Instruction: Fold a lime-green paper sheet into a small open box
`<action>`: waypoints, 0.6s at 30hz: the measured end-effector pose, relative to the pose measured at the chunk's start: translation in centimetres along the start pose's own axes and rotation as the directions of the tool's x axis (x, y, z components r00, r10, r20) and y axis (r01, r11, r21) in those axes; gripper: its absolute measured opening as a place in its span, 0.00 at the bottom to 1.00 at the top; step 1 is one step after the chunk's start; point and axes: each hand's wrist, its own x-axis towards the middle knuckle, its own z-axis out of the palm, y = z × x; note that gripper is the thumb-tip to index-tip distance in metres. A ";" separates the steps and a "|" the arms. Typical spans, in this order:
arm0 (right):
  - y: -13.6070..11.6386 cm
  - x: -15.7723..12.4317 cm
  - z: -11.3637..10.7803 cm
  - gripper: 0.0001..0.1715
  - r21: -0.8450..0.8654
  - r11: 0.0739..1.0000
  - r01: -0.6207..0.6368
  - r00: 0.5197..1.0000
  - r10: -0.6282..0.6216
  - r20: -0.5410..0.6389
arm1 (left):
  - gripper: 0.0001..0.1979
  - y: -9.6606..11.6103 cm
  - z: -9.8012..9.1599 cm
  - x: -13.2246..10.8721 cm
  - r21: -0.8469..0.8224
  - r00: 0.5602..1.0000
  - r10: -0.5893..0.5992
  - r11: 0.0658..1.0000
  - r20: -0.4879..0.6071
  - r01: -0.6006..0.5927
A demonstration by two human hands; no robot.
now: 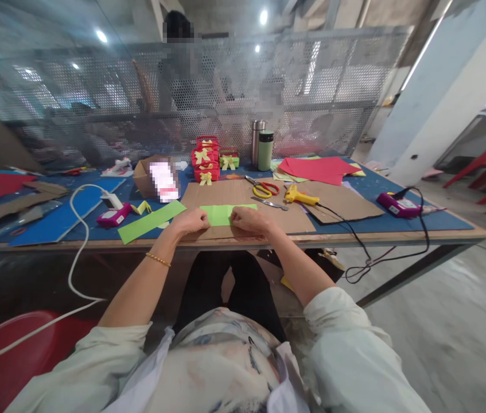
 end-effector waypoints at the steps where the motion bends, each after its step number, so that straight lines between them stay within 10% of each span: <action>1: 0.0 0.0 0.0 0.13 0.005 1.000 -0.002 1.000 0.002 0.003 | 0.02 -0.1 -0.1 0.0 0.023 1.000 0.009 1.000 0.012 -0.009; 18: 0.1 0.1 0.0 0.14 0.020 1.000 0.012 1.000 -0.012 0.010 | 0.08 -1.5 -2.0 -1.1 -0.020 0.996 -0.011 1.000 0.089 0.013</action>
